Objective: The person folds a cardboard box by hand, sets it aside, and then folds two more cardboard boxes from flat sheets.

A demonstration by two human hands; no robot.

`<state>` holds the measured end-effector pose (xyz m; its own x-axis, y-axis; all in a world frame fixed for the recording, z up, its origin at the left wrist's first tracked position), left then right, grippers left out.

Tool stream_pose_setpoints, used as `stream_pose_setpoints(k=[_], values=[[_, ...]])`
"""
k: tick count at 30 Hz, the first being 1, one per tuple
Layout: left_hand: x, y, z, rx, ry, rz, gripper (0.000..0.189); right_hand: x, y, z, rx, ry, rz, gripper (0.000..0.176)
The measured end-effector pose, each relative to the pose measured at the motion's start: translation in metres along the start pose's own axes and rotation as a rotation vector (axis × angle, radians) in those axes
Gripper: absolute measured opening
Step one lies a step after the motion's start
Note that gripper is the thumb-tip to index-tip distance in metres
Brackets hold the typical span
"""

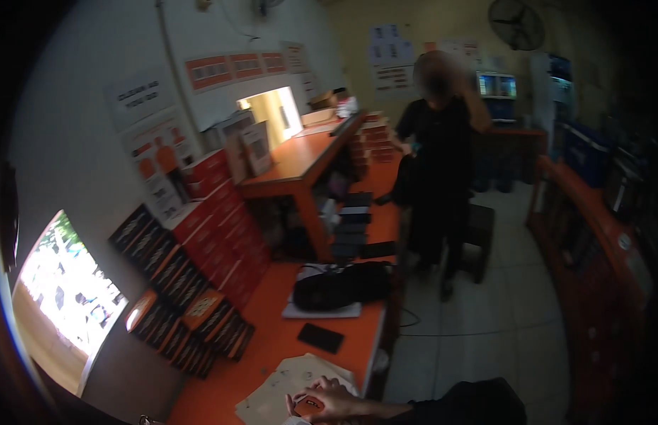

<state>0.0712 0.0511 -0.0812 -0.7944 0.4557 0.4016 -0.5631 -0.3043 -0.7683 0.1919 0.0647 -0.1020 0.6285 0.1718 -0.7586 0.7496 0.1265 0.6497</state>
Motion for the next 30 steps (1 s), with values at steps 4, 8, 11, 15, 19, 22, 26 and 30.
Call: stream_pose_setpoints(k=[4, 8, 11, 15, 19, 22, 26, 30], values=[[-0.002, -0.009, -0.003, -0.045, 0.033, -0.105, 0.072, 0.031, -0.013, 0.001, 0.050, -0.021, -0.361, 0.066], [-0.004, -0.010, -0.002, -0.083, 0.016, -0.153, 0.083, 0.036, -0.008, 0.003, 0.111, 0.030, -0.407, 0.061], [-0.013, 0.000, 0.007, -0.125, 0.015, -0.225, 0.093, 0.053, -0.029, 0.001, 0.110, 0.092, -0.376, 0.069], [-0.015, 0.040, 0.038, -0.224, -0.097, -0.569, 0.106, 0.017, -0.006, 0.041, -0.098, 0.153, -0.523, 0.094], [-0.004, 0.070, 0.053, -0.054, -0.767, -1.099, 0.095, 0.000, -0.009, 0.044, -0.362, 0.253, -0.553, 0.110], [0.031, 0.030, 0.088, 0.186, -0.737, -1.347, 0.100, -0.024, 0.004, -0.004, -0.487, 0.400, -0.674, 0.101], [0.043, 0.021, 0.079, 0.482, -1.039, -1.073, 0.107, -0.094, 0.006, -0.035, -0.137, 0.831, -0.061, 0.101], [0.048, 0.092, 0.054, 0.892, -1.521, -1.566, 0.083, -0.101, -0.011, -0.062, 0.115, 0.591, -0.506, 0.116]])
Point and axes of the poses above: each hand's wrist, its own z-axis away from the middle knuckle, its own y-axis out of the back of the hand, x = y × z, the point moved 2 cm from there along -z, towards the middle knuckle, and after that the axes turned 9 degrees about x, right-handed, at the moved point
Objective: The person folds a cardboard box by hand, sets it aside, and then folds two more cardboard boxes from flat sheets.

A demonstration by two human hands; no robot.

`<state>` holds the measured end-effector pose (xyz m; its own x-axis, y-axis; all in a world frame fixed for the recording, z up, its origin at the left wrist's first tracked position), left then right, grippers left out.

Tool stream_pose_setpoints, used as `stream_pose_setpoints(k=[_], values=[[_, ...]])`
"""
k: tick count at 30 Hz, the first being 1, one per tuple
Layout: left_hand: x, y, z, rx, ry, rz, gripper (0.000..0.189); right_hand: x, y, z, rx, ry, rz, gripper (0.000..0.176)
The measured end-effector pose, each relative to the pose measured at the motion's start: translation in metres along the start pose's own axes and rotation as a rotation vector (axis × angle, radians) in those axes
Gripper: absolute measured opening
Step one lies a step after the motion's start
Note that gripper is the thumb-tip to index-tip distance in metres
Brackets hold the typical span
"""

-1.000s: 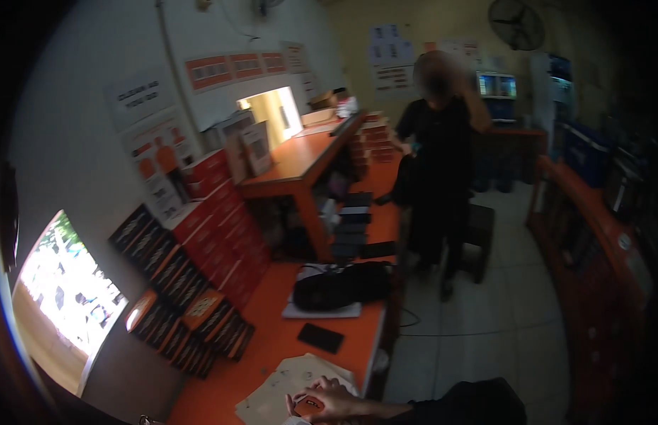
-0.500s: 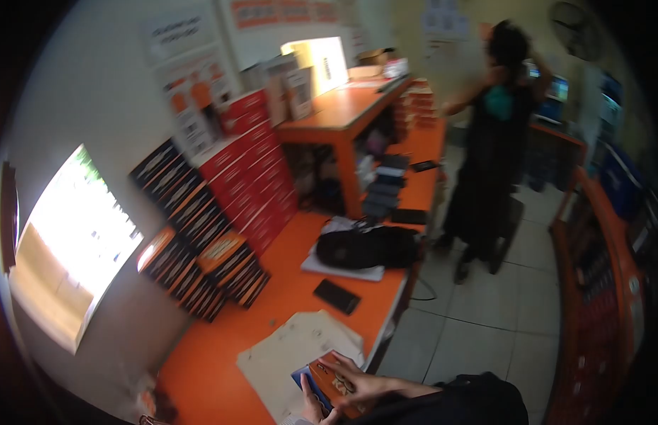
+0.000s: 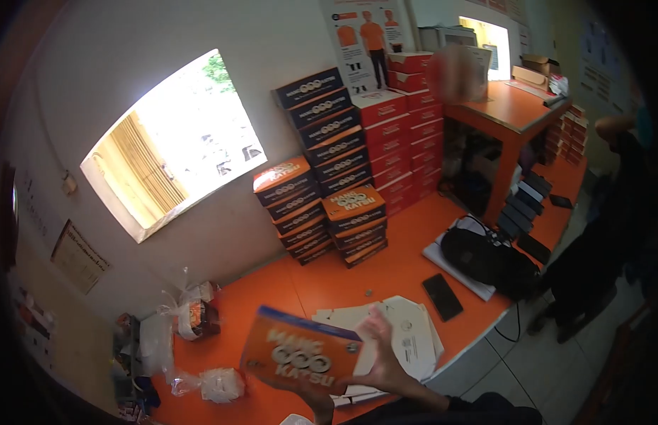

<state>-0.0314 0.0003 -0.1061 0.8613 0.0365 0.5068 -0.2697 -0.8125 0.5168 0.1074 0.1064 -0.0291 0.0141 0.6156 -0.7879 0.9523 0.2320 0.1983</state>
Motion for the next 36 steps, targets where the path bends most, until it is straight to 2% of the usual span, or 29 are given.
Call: stream_pose_setpoints(k=[1, 4, 5, 7, 9, 12, 13, 14, 15, 16, 18, 19, 22, 25, 28, 30, 31, 32, 33, 34, 35, 36], values=[[-0.006, -0.005, -0.008, 0.014, 0.181, 0.241, 0.082, 0.017, -0.012, 0.003, 0.042, -0.367, -0.276, 0.129], [-0.017, -0.030, -0.035, 0.055, 0.706, 0.997, 0.077, 0.023, -0.031, -0.012, -0.077, -0.399, -0.404, 0.128], [-0.020, -0.042, -0.051, 0.064, 0.864, 1.259, 0.075, 0.024, -0.029, -0.027, -0.053, -0.400, -0.462, 0.126], [-0.031, -0.040, -0.112, 0.167, 0.931, 1.383, 0.087, 0.056, -0.014, -0.038, -0.012, -0.419, -0.497, 0.124], [-0.047, -0.051, -0.168, 0.133, 0.763, 1.393, 0.065, 0.062, -0.005, -0.053, 0.119, -0.478, -0.531, 0.117], [-0.058, -0.077, -0.267, 0.351, 0.607, 1.371, 0.053, 0.110, 0.004, -0.034, 0.150, -0.627, -0.199, 0.101], [-0.060, -0.087, -0.301, 0.441, 0.558, 1.379, 0.051, 0.115, 0.003, -0.032, 0.005, -0.778, -0.129, 0.093], [-0.089, -0.108, -0.332, 0.460, 0.557, 1.408, 0.050, 0.118, 0.000, -0.023, -0.144, -0.940, -0.054, 0.086], [-0.114, -0.130, -0.359, 0.473, 0.564, 1.429, 0.049, 0.131, -0.011, -0.001, -0.289, -0.896, -0.054, 0.074], [-0.106, -0.140, -0.382, 0.520, 0.627, 1.399, 0.048, 0.144, -0.023, 0.022, -0.429, -0.841, -0.058, 0.067], [-0.108, -0.174, -0.424, 0.650, 0.680, 1.083, 0.053, 0.147, -0.048, 0.052, -0.569, -0.734, -0.063, 0.065], [-0.123, -0.199, -0.435, 0.722, 0.651, 0.803, 0.060, 0.147, -0.058, 0.063, -0.596, -0.711, -0.054, 0.065], [-0.135, -0.227, -0.452, 0.607, 0.596, 0.346, 0.068, 0.152, -0.068, 0.088, -0.613, -0.674, -0.011, 0.063], [-0.122, -0.222, -0.445, 0.566, 0.579, 0.309, 0.066, 0.155, -0.077, 0.112, -0.603, -0.618, 0.046, 0.061], [-0.093, -0.190, -0.398, 0.544, 0.425, 0.341, 0.067, 0.159, -0.080, 0.135, -0.605, -0.547, 0.112, 0.059], [-0.053, -0.147, -0.341, 0.334, 0.331, 0.865, 0.052, 0.166, -0.075, 0.152, -0.596, -0.529, 0.130, 0.058], [-0.016, -0.109, -0.316, 0.211, 0.194, 0.942, 0.047, 0.173, -0.071, 0.162, -0.578, -0.546, 0.102, 0.058], [-0.016, -0.091, -0.281, 0.152, 0.147, 0.919, 0.035, 0.188, -0.069, 0.170, -0.497, -0.653, -0.060, 0.063], [0.007, -0.062, -0.253, 0.027, -0.101, 1.151, 0.040, 0.191, -0.069, 0.167, -0.662, -0.378, 0.100, 0.060], [0.018, -0.040, -0.222, -0.025, -0.159, 1.114, 0.037, 0.185, -0.067, 0.153, -0.813, -0.096, 0.253, 0.061], [0.031, -0.020, -0.206, -0.014, -0.164, 1.211, 0.034, 0.178, -0.066, 0.143, -0.948, 0.196, 0.401, 0.066], [0.045, -0.001, -0.190, -0.006, -0.171, 1.307, 0.032, 0.175, -0.066, 0.140, -1.015, 0.152, 0.406, 0.062]])
Point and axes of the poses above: each hand's wrist, its own z-axis away from the middle knuckle, its own y-axis out of the back of the hand, x = y × z, the point moved 2 cm from there along -z, towards the middle knuckle, and after that the axes turned 9 degrees about x, right-handed, at the moved point
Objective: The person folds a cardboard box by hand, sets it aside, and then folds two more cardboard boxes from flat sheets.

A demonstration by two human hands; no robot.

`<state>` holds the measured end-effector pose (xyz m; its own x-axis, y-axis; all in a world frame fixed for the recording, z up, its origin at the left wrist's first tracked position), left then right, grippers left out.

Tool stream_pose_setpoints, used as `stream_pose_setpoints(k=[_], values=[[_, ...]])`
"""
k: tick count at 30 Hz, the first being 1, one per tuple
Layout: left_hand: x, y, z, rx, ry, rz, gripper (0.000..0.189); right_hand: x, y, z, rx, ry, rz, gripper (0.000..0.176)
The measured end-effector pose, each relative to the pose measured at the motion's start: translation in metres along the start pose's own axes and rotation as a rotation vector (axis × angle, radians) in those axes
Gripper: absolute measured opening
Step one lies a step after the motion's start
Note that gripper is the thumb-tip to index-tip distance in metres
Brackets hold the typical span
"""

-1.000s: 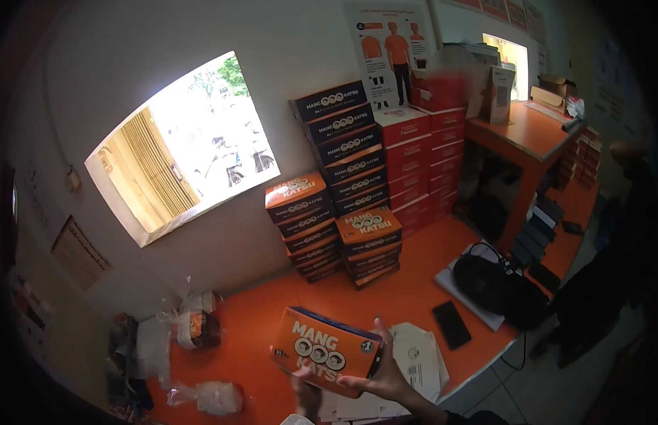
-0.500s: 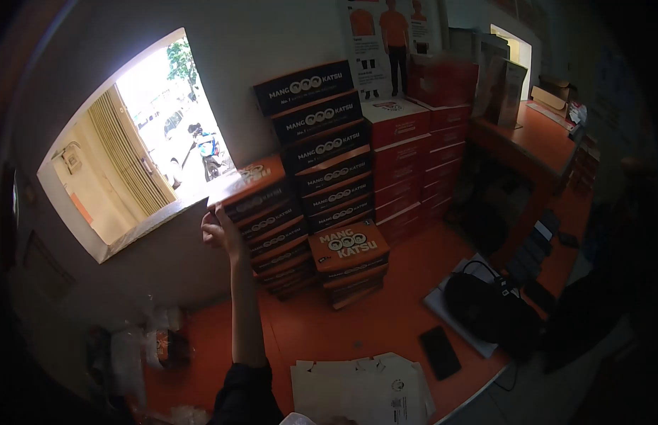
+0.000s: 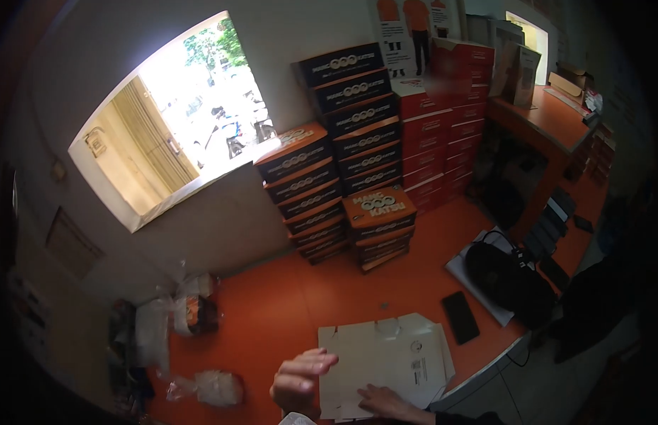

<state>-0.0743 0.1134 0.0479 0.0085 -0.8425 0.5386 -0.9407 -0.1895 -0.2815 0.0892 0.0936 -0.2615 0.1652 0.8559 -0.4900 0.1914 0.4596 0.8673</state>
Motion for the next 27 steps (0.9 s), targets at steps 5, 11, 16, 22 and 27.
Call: stream_pose_setpoints(k=[5, 11, 16, 22, 27], values=[[0.076, 0.012, 0.039, 0.217, 0.101, 0.081, 0.037, -0.018, 0.031, 0.006, -0.118, 0.043, 0.074, 0.042], [0.121, 0.032, 0.083, 0.449, 0.310, -0.043, 0.042, -0.021, 0.077, 0.009, 0.169, -0.322, -0.386, 0.023], [0.131, 0.017, 0.084, 0.458, 0.426, -0.115, 0.047, -0.072, 0.196, 0.003, 0.655, -0.602, -0.435, 0.020], [0.124, -0.056, 0.051, -0.599, 0.110, -1.162, 0.051, -0.136, 0.271, 0.033, 0.587, -0.043, -0.039, 0.024], [0.086, -0.032, 0.097, -0.772, 0.444, -1.042, 0.029, -0.155, 0.291, 0.059, 1.068, 0.122, 0.030, 0.020]])
Point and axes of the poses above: each hand's wrist, its own z-axis away from the middle knuckle, its own y-axis out of the back of the hand, x = y × z, the point moved 2 cm from there along -z, towards the middle knuckle, and after that the axes turned 9 degrees about x, right-handed, at the moved point
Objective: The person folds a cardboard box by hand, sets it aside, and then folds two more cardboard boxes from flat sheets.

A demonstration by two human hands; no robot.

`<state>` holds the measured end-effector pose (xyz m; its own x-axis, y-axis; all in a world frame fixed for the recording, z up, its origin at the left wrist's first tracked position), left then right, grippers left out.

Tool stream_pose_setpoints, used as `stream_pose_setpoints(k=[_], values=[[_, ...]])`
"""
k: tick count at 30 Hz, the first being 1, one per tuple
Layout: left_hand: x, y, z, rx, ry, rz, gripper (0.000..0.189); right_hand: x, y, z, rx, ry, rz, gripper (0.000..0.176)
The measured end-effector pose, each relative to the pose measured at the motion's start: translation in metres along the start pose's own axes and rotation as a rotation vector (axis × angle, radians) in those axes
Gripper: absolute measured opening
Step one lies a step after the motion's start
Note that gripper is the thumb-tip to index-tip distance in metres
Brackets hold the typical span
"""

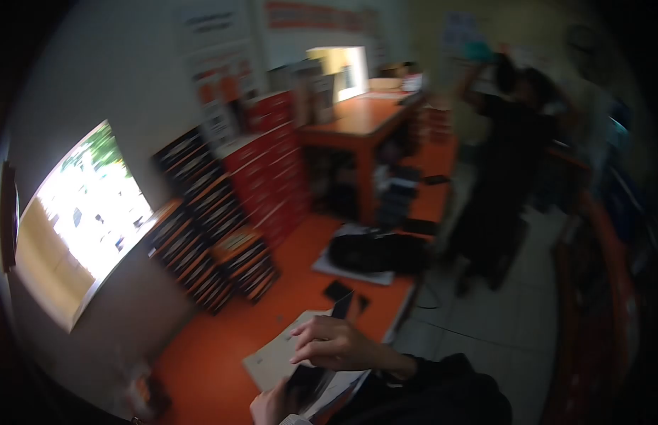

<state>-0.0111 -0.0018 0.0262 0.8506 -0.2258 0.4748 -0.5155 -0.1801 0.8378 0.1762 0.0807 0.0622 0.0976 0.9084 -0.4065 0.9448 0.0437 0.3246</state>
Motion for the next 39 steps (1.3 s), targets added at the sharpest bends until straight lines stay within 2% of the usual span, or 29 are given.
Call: stream_pose_setpoints(k=[1, 2, 3, 4, 5, 6, 7, 9, 10, 13, 14, 15, 17, 18, 19, 20, 21, 23, 25, 27, 28, 29, 31, 32, 35, 36, 37, 38, 39], values=[[-0.015, -0.015, 0.006, 0.028, 0.045, -0.085, 0.031, 0.002, 0.015, 0.007, 0.137, -0.009, -0.055, 0.023], [-0.035, -0.033, 0.015, 0.096, 0.030, -0.116, 0.037, 0.004, 0.027, 0.013, 0.124, -0.210, -0.104, 0.021], [-0.033, -0.035, 0.019, 0.135, 0.120, -0.117, 0.038, 0.005, 0.036, 0.019, 0.118, -0.410, -0.178, 0.020], [-0.071, -0.055, 0.036, 0.040, -0.299, -0.191, 0.040, 0.009, 0.036, 0.021, 0.009, -0.490, -0.188, 0.021], [-0.061, -0.048, 0.034, 0.024, -0.189, -0.093, 0.040, 0.017, 0.031, 0.021, -0.106, -0.566, -0.216, 0.025], [-0.045, -0.043, 0.029, -0.025, -0.126, -0.002, 0.040, 0.027, 0.018, 0.032, -0.179, -0.661, -0.262, 0.040], [-0.036, -0.040, 0.024, -0.083, -0.080, 0.104, 0.040, 0.033, 0.009, 0.041, -0.274, -0.616, -0.232, 0.051], [-0.019, -0.036, 0.015, -0.224, 0.019, 0.372, 0.040, 0.037, -0.002, 0.053, -0.411, -0.548, -0.233, 0.055], [-0.015, -0.034, 0.011, -0.298, 0.088, 0.530, 0.040, 0.037, -0.002, 0.057, -0.452, -0.618, -0.379, 0.047], [-0.008, -0.027, 0.011, -0.475, 0.305, 0.930, 0.041, 0.035, 0.021, 0.043, -0.422, -0.596, -0.453, 0.031], [-0.007, -0.024, 0.011, -0.511, 0.364, 1.023, 0.041, 0.032, 0.027, 0.039, -0.237, -0.507, -0.544, 0.022], [-0.006, -0.021, 0.009, -0.529, 0.414, 1.098, 0.041, 0.037, 0.029, 0.040, -0.199, -0.414, -0.587, 0.020], [-0.005, -0.015, 0.007, -0.525, 0.498, 1.145, 0.041, 0.029, 0.036, 0.028, -0.170, -0.381, -0.599, 0.021], [-0.007, -0.018, 0.005, -0.532, 0.588, 1.064, 0.041, 0.025, 0.038, 0.021, -0.212, -0.409, -0.496, 0.018], [-0.013, -0.024, -0.006, -0.509, 0.424, 1.013, 0.037, 0.021, 0.040, 0.014, -0.256, -0.441, -0.399, 0.015], [-0.019, -0.031, -0.014, -0.492, 0.275, 0.954, 0.032, 0.014, 0.040, 0.006, -0.250, -0.362, -0.253, 0.017], [-0.019, -0.032, -0.017, -0.417, 0.307, 0.852, 0.026, 0.015, 0.031, 0.006, -0.128, -0.123, -0.117, 0.017], [-0.001, -0.021, -0.026, -0.401, 0.302, 0.844, 0.021, 0.008, 0.025, 0.012, -0.272, -0.075, 0.160, 0.017], [0.009, -0.027, -0.027, -0.319, 0.208, 0.910, 0.017, 0.001, 0.025, 0.016, -0.285, 0.047, 0.128, 0.014], [0.023, -0.027, -0.035, -0.396, 0.159, 0.750, 0.012, -0.008, 0.031, 0.024, -0.362, 0.089, 0.215, 0.012], [0.023, -0.035, -0.038, -0.457, 0.216, 0.793, 0.010, -0.008, 0.034, 0.027, -0.350, 0.093, 0.192, 0.012], [0.034, -0.027, -0.043, -0.509, 0.167, 0.849, 0.012, -0.006, 0.038, 0.031, -0.334, 0.094, 0.172, 0.011], [0.040, -0.041, -0.046, -0.505, 0.194, 1.131, 0.018, -0.006, 0.050, 0.033, -0.348, 0.030, 0.247, 0.014], [0.041, -0.043, -0.050, -0.520, 0.170, 1.139, 0.020, -0.006, 0.057, 0.033, -0.358, -0.008, 0.286, 0.016], [0.049, -0.053, -0.062, -0.534, 0.083, 1.108, 0.025, -0.022, 0.078, 0.029, -0.144, 0.111, 0.477, 0.038], [0.054, -0.055, -0.065, -0.521, 0.038, 1.039, 0.025, -0.019, 0.082, 0.034, -0.186, 0.061, 0.444, 0.058], [0.059, -0.055, -0.068, -0.509, 0.000, 0.968, 0.025, -0.019, 0.090, 0.036, -0.257, -0.011, 0.441, 0.061], [0.067, -0.050, -0.075, -0.358, -0.210, 0.649, 0.025, -0.020, 0.101, 0.036, -0.326, -0.091, 0.429, 0.065], [0.077, -0.051, -0.079, -0.224, -0.001, 0.765, 0.021, -0.022, 0.111, 0.038, -0.395, -0.175, 0.410, 0.068]])
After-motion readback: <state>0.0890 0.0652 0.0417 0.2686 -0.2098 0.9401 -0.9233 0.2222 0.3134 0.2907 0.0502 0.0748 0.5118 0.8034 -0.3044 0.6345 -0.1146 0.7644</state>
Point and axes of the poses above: each hand's wrist, its own z-axis away from the middle knuckle, its own y-axis out of the back of the hand, x = y × z, the point moved 2 cm from there along -z, towards the middle knuckle, and after that the axes turned 9 degrees about x, right-handed, at the moved point
